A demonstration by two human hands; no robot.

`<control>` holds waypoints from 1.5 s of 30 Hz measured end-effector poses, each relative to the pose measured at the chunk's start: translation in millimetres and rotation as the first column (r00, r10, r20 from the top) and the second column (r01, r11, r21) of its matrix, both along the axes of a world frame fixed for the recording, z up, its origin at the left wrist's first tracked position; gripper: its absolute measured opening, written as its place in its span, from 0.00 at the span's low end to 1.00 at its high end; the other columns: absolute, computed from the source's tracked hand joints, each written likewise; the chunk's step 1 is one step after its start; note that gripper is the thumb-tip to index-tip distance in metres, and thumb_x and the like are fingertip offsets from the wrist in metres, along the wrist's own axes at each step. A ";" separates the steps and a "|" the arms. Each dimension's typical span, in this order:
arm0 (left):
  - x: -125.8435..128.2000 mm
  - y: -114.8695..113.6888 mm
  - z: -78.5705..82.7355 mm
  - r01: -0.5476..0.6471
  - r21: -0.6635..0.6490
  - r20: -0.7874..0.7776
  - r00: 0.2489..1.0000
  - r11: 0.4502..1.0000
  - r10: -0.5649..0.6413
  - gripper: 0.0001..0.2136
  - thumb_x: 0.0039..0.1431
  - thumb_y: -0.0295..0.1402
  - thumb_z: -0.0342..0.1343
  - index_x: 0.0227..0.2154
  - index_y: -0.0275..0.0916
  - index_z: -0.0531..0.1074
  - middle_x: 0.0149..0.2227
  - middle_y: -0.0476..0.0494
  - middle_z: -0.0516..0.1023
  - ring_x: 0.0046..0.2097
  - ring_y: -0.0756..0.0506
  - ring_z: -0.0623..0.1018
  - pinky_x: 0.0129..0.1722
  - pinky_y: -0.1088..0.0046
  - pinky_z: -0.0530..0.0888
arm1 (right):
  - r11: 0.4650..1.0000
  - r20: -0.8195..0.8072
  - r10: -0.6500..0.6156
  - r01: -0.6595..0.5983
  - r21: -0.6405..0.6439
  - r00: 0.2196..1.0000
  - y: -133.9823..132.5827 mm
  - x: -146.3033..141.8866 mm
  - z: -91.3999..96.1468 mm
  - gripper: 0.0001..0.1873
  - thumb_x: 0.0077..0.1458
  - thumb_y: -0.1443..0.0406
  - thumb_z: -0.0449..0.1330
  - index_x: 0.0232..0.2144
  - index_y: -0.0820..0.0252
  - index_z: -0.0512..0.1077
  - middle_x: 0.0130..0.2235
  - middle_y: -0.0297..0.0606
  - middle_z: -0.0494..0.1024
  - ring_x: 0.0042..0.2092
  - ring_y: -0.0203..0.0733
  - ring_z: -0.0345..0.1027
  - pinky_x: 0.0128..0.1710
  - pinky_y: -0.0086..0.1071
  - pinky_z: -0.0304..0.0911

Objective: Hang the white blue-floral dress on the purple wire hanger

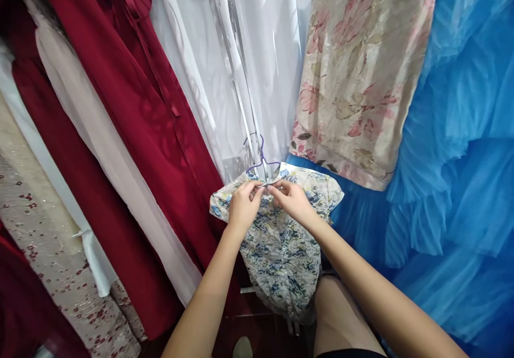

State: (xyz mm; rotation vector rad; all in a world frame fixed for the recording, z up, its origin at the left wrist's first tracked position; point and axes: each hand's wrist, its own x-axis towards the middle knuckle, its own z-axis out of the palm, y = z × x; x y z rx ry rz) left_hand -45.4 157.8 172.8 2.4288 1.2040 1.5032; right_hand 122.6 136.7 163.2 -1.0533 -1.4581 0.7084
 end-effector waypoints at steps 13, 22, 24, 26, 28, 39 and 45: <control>-41.6 20.6 26.6 -0.051 0.031 0.613 0.790 0.998 0.021 0.05 0.62 0.33 0.59 0.37 0.37 0.77 0.37 0.46 0.79 0.42 0.47 0.77 0.46 0.73 0.70 | 0.998 -0.021 -0.053 0.053 0.026 0.998 10.0 0.9 -35.9 0.14 0.49 0.59 0.61 0.17 0.57 0.66 0.16 0.29 0.64 0.21 0.34 0.54 0.23 0.29 0.48; -74.8 22.5 -82.2 0.312 -0.523 0.848 0.088 0.794 0.523 0.11 0.65 0.22 0.48 0.27 0.35 0.68 0.26 0.47 0.72 0.28 0.50 0.74 0.37 0.69 0.72 | 0.997 -0.202 0.016 -0.032 -0.077 0.979 -40.6 4.1 -54.2 0.15 0.49 0.58 0.63 0.18 0.58 0.65 0.16 0.26 0.59 0.20 0.31 0.47 0.22 0.29 0.42; -57.3 4.9 -117.2 0.385 -0.547 0.821 0.069 0.744 0.567 0.09 0.64 0.23 0.50 0.27 0.35 0.69 0.27 0.45 0.74 0.28 0.48 0.75 0.36 0.69 0.72 | 0.992 -0.347 -0.044 -0.001 -0.126 0.937 -49.6 8.7 -74.8 0.16 0.49 0.57 0.64 0.18 0.59 0.67 0.16 0.25 0.57 0.20 0.31 0.45 0.22 0.29 0.39; -36.3 -14.8 -152.2 0.442 -0.534 0.818 0.055 0.721 0.572 0.06 0.63 0.25 0.53 0.29 0.35 0.71 0.30 0.44 0.76 0.31 0.48 0.77 0.36 0.70 0.73 | 0.981 -0.521 -0.170 0.092 -0.171 0.836 -60.3 15.6 -106.4 0.15 0.50 0.56 0.65 0.20 0.59 0.70 0.17 0.25 0.57 0.20 0.31 0.45 0.21 0.29 0.39; -15.1 -35.4 -186.4 0.507 -0.483 0.842 0.045 0.714 0.538 0.03 0.61 0.26 0.56 0.32 0.36 0.73 0.35 0.42 0.79 0.37 0.47 0.79 0.40 0.70 0.74 | 0.936 -0.680 -0.351 0.262 -0.234 0.644 -72.1 23.8 -144.7 0.13 0.50 0.55 0.66 0.24 0.58 0.73 0.17 0.25 0.58 0.20 0.33 0.47 0.21 0.30 0.42; 32.3 -115.1 -181.1 0.721 -0.279 0.956 0.274 0.634 0.109 0.13 0.58 0.43 0.64 0.38 0.39 0.74 0.44 0.41 0.78 0.48 0.42 0.78 0.52 0.64 0.72 | 0.910 -0.659 -0.406 0.213 -0.357 0.633 -91.9 17.9 -195.1 0.24 0.53 0.43 0.60 0.30 0.58 0.77 0.31 0.41 0.80 0.34 0.46 0.74 0.35 0.36 0.68; 34.7 -139.1 -134.3 0.360 -0.394 0.648 0.762 0.846 -0.023 0.10 0.66 0.41 0.55 0.37 0.40 0.74 0.57 0.37 0.74 0.67 0.36 0.64 0.66 0.58 0.59 | 0.772 -0.771 0.174 -0.571 -0.279 0.613 -119.3 -28.0 -158.6 0.35 0.53 0.35 0.56 0.41 0.57 0.79 0.39 0.45 0.83 0.45 0.53 0.77 0.47 0.42 0.69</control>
